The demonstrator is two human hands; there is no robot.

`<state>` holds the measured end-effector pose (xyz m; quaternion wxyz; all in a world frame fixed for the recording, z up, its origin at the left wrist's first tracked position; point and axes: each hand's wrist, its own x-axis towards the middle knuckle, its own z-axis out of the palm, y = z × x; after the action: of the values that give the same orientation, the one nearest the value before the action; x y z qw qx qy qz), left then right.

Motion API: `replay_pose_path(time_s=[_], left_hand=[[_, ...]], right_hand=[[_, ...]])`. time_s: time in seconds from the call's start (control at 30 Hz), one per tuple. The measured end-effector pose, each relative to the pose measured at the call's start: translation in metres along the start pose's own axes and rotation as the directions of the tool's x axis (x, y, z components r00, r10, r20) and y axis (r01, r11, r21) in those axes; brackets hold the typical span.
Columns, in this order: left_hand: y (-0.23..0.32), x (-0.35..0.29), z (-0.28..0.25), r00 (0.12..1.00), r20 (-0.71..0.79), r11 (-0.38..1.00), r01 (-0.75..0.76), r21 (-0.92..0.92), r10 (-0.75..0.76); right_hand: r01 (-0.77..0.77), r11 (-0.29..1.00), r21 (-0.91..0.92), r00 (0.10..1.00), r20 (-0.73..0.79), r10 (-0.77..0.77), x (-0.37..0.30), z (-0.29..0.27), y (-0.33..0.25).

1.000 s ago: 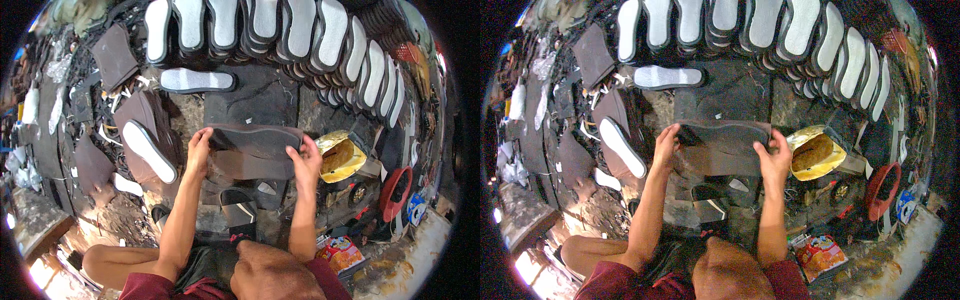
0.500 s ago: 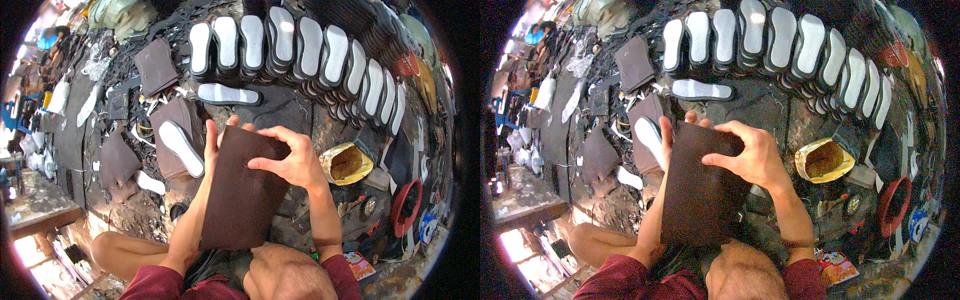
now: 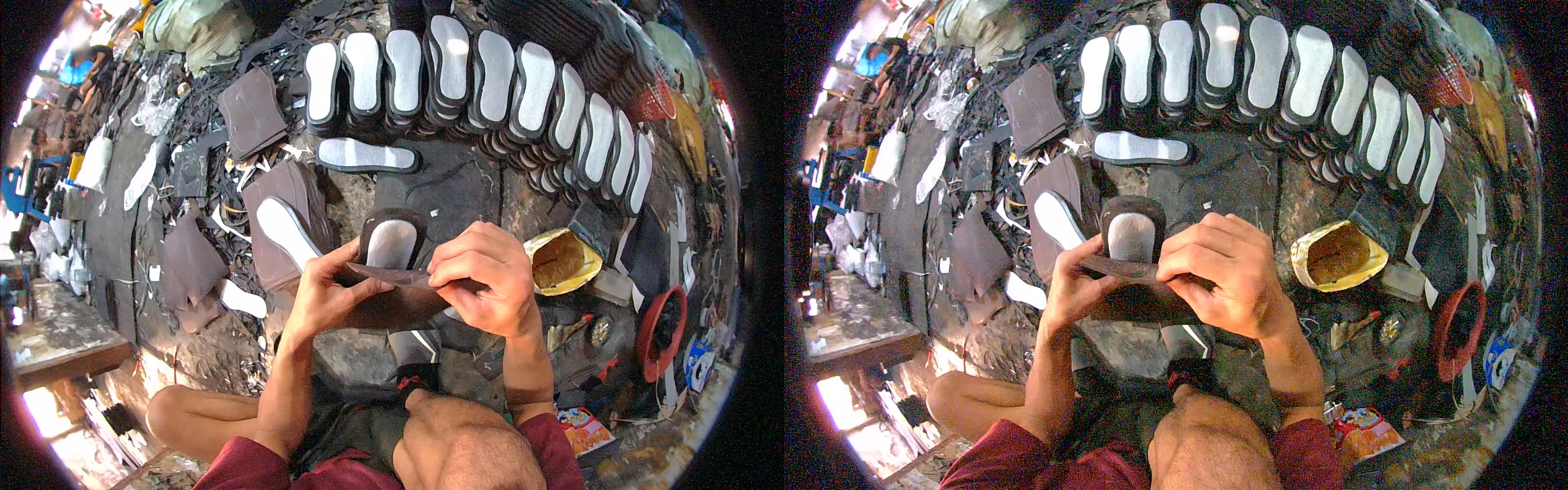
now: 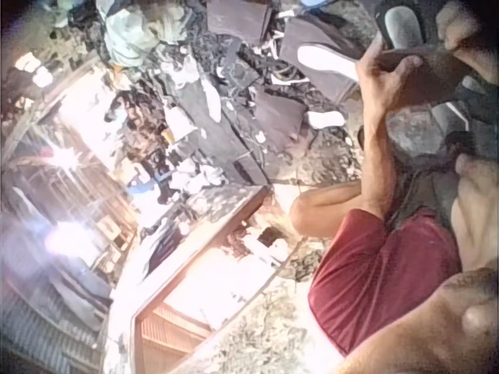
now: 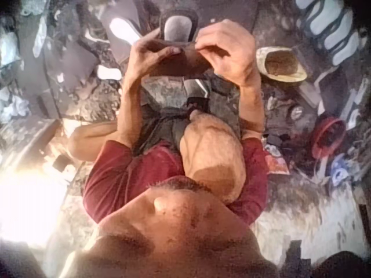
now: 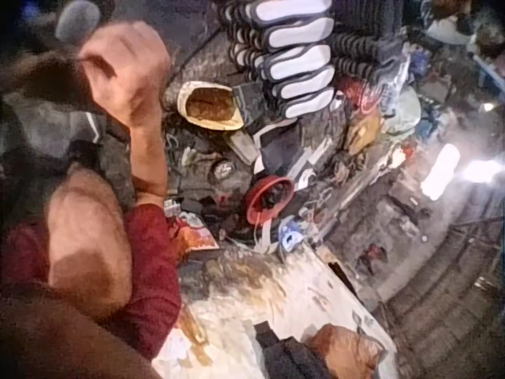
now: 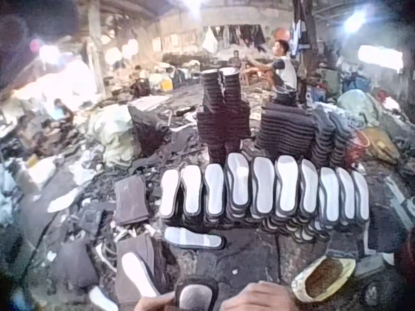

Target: The person sits on the floor and repeatedly picks up white shoe insoles, places them on brown insoles, folds the pair, and stacks them. The person continues this repetitive stacking process with multiple insole pairs.

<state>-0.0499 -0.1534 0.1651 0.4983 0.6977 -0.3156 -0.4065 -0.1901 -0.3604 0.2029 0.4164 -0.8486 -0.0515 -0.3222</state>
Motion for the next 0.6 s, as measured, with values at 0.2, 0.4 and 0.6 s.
replay_pose_path(time_s=[0.2, 0.4, 0.6], left_hand=[[0.022, -0.007, 0.003, 0.999, 0.047, 0.999, -0.021, -0.039, 0.023], [0.023, -0.01, 0.005, 0.997, 0.034, 0.996, -0.075, 0.051, 0.073], [0.018, -0.01, 0.007, 0.994, -0.01, 0.991, -0.103, 0.088, 0.105]], right_hand=[[-0.037, 0.999, 0.0, 0.997, -0.063, 0.037, -0.01, 0.003, 0.003], [-0.028, 1.0, 0.003, 0.999, -0.043, 0.028, -0.018, 0.005, 0.009], [-0.103, 0.995, 0.018, 0.989, -0.102, 0.104, -0.017, 0.009, 0.007]])
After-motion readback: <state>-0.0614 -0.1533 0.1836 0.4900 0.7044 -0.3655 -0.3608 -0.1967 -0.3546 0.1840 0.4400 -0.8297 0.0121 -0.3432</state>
